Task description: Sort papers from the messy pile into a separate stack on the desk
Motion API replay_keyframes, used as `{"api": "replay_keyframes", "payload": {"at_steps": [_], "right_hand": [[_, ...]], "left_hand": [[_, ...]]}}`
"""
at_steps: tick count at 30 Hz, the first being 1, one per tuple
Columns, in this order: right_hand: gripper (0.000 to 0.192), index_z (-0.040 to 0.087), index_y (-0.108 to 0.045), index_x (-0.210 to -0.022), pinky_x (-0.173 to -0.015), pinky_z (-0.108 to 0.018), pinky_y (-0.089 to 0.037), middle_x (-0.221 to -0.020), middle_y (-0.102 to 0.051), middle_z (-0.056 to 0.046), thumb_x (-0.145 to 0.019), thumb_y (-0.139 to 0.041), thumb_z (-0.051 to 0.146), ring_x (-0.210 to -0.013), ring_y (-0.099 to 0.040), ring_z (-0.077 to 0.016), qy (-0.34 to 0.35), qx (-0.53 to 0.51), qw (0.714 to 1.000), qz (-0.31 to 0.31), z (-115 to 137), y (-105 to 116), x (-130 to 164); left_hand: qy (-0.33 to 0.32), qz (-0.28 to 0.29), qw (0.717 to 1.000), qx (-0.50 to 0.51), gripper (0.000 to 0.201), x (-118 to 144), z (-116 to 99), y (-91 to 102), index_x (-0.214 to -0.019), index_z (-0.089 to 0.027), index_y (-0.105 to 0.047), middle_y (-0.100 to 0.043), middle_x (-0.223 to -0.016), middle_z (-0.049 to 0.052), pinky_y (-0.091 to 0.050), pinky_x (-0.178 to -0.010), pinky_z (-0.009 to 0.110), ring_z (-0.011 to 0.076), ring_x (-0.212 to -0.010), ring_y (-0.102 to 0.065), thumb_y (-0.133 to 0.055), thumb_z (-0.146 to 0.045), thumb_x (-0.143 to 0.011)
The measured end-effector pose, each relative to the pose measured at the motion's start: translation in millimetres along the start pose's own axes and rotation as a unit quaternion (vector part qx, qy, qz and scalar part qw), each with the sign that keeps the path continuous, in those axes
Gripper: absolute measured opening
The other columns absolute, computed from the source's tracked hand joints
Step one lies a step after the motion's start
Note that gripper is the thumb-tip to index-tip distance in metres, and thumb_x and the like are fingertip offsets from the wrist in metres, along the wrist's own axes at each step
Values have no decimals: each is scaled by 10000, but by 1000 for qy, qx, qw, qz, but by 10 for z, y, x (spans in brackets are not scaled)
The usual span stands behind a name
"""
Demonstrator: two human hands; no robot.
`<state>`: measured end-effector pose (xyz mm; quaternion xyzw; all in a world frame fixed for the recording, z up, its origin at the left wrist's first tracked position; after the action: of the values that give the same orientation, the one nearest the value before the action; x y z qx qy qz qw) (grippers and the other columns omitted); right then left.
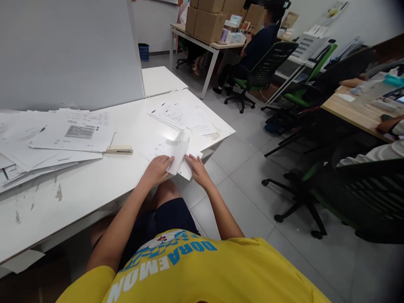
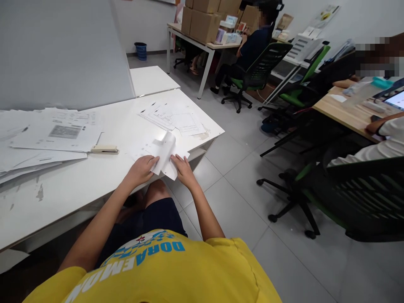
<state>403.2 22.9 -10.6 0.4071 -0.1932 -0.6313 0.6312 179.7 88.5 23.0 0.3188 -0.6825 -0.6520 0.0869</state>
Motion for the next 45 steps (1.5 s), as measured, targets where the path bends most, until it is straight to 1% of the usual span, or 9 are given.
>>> {"api": "replay_keyframes", "payload": {"at_steps": [5,8,12,19,26,31,34,38,45], "right_hand": [[503,215,-511,-1425,-1251,-561,-127,-1542,-472,-106,-980,-295,302,-1521,-292,-231,-108,-29,980,-162,-37,72,30],[580,190,-406,-1471,-1191,-568,-295,-1626,-307,-164,-962,-365,465,-1526,-266,-279,-299,-155,896,-289,-179,85,158],[577,201,-458,-1377,-997,-497,-527,-1463,-535,-176,-917,-472,549,-1274,-589,-290,-351,-461,796,-175,-193,-67,244],[502,215,-592,-1204,-796,-406,-617,-1249,-698,-119,-877,-565,594,-1008,-702,-253,-293,-600,736,-113,214,-173,136],[391,220,-661,-1122,-960,-490,-544,-1093,-734,-72,-768,-683,384,-1024,-673,-287,-249,-445,851,-128,396,-81,-59],[315,230,-706,-1037,-929,-442,-544,-1002,-737,-58,-869,-589,469,-990,-667,-278,-98,-318,929,-163,438,334,-194],[317,243,-704,-1040,-942,-413,-539,-1016,-736,-67,-947,-521,485,-1027,-675,-263,-18,-296,930,-215,570,465,-261],[298,272,-651,-1143,-982,-404,-528,-1087,-732,-70,-1002,-462,454,-1060,-683,-226,93,-304,918,-238,775,301,-382],[433,219,-562,-1229,-954,-373,-519,-1108,-704,-92,-908,-600,507,-1058,-657,-221,-3,-400,902,-161,678,-351,-534]], "left_hand": [[2,6,1000,-9,484,-22,-36,-9,-1366,-191,-552,-640,-1232,167,-501,-933,459,301,-1181,-586,-452,-123,-897],[-8,11,1000,-18,490,-4,-61,-15,-1317,-209,-597,-660,-1209,158,-507,-911,457,295,-1174,-597,-433,-59,-880],[-34,17,999,-22,469,6,-91,7,-1300,-209,-613,-680,-1212,152,-521,-926,459,282,-1186,-613,-428,-60,-896],[-117,-3,993,17,476,27,-75,25,-1331,-238,-595,-630,-1381,93,-448,-1108,455,236,-1348,-539,-396,-65,-934],[-112,25,991,65,548,61,-33,103,-1483,-233,-443,-510,-1511,105,-298,-1221,492,278,-1470,-381,-458,-452,-981],[159,-242,953,93,997,176,195,287,-1589,-199,58,-168,-1657,207,-166,-1250,561,322,-1565,-56,-457,-699,-897],[214,-344,898,175,1060,310,365,350,-1543,-187,198,-200,-1609,282,-318,-1191,521,313,-1528,-243,-498,-664,-900],[172,-375,880,237,984,526,533,413,-1527,-176,-37,-638,-1173,175,-457,-1069,494,256,-1118,-657,-635,-585,-861],[208,-394,854,268,604,943,558,520,-1334,-210,-369,-665,-942,44,-523,-960,447,197,-921,-674,-652,-468,-868]]}}
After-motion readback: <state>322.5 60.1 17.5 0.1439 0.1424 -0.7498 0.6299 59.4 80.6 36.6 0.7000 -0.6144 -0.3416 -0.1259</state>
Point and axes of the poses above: each hand's wrist, its own x-axis away from the middle knuckle, its own y-axis out of the back of the hand, z = x × y, the point moved 2 cm from there along -x, towards the middle knuckle
